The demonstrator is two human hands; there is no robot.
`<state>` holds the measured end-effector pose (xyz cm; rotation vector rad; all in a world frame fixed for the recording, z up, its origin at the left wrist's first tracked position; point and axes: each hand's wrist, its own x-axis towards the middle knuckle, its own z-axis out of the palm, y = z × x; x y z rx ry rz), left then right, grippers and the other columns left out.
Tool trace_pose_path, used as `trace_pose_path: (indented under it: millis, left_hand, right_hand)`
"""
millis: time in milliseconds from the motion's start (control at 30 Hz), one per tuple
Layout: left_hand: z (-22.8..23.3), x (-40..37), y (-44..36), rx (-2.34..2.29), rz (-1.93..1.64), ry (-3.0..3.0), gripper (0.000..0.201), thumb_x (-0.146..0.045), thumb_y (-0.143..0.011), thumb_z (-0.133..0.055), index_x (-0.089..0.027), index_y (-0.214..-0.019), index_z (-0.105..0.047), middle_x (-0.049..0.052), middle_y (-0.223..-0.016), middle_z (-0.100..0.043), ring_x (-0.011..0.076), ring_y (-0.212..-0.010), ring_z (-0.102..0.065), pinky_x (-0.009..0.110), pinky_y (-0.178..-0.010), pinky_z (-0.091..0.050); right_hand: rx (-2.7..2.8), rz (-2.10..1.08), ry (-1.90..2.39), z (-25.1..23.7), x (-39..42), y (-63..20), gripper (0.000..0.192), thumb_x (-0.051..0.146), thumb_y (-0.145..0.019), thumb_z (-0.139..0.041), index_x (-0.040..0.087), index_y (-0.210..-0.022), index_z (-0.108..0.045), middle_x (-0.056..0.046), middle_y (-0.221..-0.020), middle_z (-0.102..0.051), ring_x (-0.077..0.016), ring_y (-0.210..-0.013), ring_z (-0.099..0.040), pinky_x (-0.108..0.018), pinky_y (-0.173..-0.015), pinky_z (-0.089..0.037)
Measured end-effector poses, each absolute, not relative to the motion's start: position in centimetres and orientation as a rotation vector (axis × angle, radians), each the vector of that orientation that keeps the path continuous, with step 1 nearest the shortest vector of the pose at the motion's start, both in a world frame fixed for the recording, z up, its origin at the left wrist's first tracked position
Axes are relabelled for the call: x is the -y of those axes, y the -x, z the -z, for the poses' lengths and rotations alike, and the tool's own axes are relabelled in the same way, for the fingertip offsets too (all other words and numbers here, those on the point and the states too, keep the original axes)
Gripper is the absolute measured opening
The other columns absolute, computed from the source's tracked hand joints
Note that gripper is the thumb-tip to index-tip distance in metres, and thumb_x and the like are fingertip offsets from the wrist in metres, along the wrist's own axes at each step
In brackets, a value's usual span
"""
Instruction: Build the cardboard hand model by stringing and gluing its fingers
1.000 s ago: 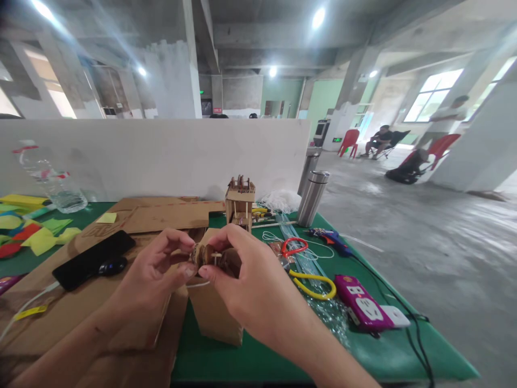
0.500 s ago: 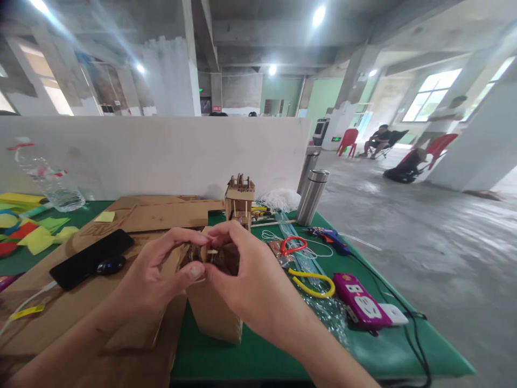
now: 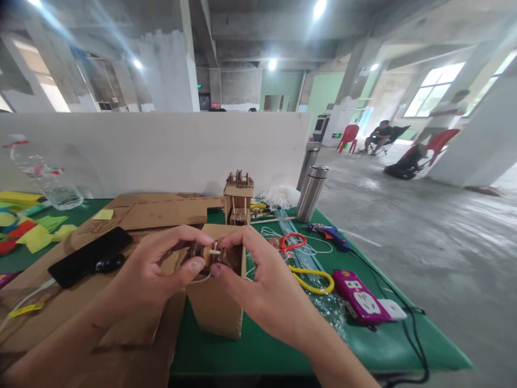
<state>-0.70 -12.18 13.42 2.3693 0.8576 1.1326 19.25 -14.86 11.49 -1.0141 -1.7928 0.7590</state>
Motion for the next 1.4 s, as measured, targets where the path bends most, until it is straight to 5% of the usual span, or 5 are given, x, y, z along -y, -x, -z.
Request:
trace_pose_path:
  millis: [367, 1400]
  left_hand:
    - [-13.6, 12.1, 1.0, -0.745, -1.097, -2.404, 0.021, -0.014, -0.084, -0.059, -0.022, -0.103, -0.064, 0.001, -0.103, -0.074, 0.0144, -0.089, -0.068, 0.026, -0.084, -0.053]
    - [-14.0, 11.8, 0.7, -0.734, -1.092, -2.443, 0.023, -0.012, -0.076, -0.059, -0.02, -0.097, -0.067, 0.0, -0.091, -0.073, 0.014, -0.079, -0.065, 0.026, -0.075, -0.05]
  right_hand:
    - [1.661, -0.928, 0.884, -9.7, 14.5, -19.7, 0.015, 0.034, -0.092, -0.067, 0.026, -0.096, -0.055, -0.003, -0.115, -0.057, -0.0216, -0.113, -0.054, -0.041, -0.097, -0.048]
    - [1.66, -0.832, 0.79, -8.9, 14.2, -19.5, 0.011, 0.023, -0.093, -0.063, 0.03, -0.099, -0.057, 0.0, -0.109, -0.056, -0.0158, -0.117, -0.051, -0.025, -0.096, -0.045]
